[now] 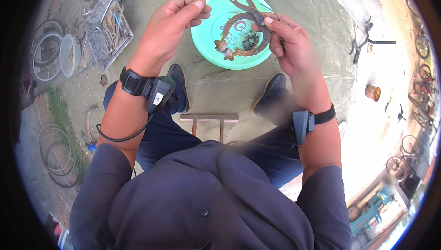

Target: The person sits and assembles small metal parts by hand. They pick a pin from a green basin, insert it into a curved metal bracket, and then attach a second bracket to complete the assembly.

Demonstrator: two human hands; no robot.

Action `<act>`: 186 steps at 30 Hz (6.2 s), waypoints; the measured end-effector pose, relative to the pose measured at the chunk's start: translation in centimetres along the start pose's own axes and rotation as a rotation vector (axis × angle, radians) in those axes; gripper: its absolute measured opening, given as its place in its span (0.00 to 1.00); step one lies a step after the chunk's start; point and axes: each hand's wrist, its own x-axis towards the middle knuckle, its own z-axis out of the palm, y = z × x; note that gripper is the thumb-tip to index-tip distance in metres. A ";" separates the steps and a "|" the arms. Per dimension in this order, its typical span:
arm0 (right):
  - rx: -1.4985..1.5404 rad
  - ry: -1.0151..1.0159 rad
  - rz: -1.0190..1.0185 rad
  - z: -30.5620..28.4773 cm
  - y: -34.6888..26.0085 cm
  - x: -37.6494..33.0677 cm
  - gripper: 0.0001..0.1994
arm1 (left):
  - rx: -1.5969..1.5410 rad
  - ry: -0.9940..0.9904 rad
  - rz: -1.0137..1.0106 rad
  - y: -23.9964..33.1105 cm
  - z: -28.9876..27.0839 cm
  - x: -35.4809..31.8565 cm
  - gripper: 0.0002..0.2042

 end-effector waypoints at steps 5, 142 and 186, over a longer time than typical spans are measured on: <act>0.049 -0.002 -0.023 -0.2 0.3 0.3 0.16 | -0.198 0.360 0.362 5.6 -12.0 -4.7 0.07; -0.042 -0.105 0.013 2.8 -0.3 0.0 0.12 | -0.301 -0.246 -0.133 -1.6 1.8 -0.6 0.13; 0.021 -0.180 0.049 3.5 0.3 -0.1 0.14 | -0.412 -0.136 -0.143 -1.6 2.5 -1.6 0.08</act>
